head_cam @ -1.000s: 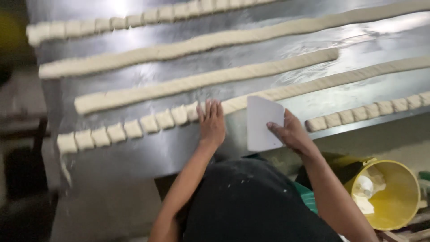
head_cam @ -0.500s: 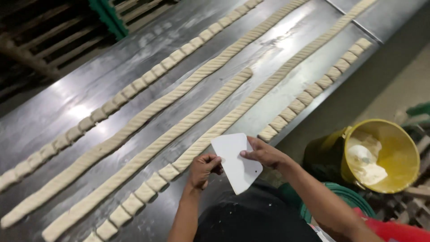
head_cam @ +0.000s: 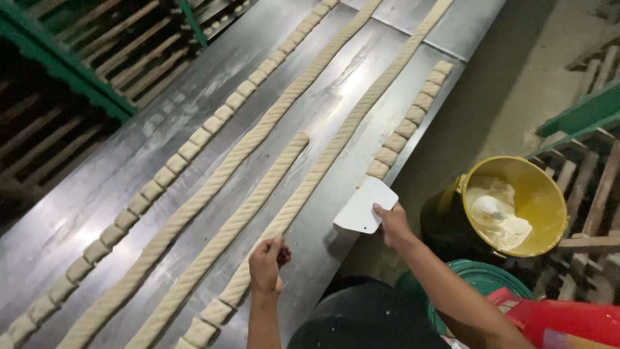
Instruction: Cutting long ropes of dough into smaller individual portions and rolling them using a scraper and a knife on a stainless steel bakery table.
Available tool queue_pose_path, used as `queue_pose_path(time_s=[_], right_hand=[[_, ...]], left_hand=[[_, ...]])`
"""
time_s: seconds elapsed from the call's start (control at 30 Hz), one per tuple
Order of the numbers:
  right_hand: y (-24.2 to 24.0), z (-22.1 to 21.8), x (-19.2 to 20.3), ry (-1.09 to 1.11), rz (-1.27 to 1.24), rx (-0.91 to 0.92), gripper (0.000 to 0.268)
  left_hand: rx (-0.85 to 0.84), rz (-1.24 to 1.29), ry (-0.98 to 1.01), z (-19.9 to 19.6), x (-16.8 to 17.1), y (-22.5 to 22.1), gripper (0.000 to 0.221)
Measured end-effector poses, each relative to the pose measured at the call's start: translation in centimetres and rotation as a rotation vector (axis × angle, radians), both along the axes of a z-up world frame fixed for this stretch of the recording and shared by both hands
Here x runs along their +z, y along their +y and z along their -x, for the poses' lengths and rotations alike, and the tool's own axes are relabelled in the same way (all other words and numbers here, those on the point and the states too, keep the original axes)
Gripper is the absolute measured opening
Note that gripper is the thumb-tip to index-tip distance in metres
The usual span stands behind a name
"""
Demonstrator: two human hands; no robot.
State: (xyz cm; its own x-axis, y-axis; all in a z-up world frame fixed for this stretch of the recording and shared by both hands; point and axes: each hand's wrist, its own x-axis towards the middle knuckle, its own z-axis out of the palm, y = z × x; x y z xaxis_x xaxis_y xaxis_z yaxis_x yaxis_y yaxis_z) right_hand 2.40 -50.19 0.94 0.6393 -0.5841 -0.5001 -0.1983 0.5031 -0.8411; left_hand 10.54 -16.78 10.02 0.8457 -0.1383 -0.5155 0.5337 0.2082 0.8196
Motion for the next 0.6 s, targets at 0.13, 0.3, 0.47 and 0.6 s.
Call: queue_pose_path(time_s=[0.13,0.3,0.47,0.6], right_hand=[[-0.7,-0.5,-0.4,0.017,-0.008,-0.139,0.037],[1.0,-0.4,2.8,0.105,-0.058,-0.05,0.036],[2.3,0.6,3.4,0.128,-0.025,-0.079,0.028],[2.5,0.9,3.9,0.111,0.072,-0.129,0.023]], left_hand=[[-0.091,-0.032,0.047,2.1,-2.7,0.5,0.023],[-0.086,0.002,0.177,3.4,-4.3,1.0,0.023],[-0.183,-0.025,0.132,3.2,-3.2,2.2,0.03],[-0.299,-0.055,0.071,2.6,-4.0,3.6,0.031]])
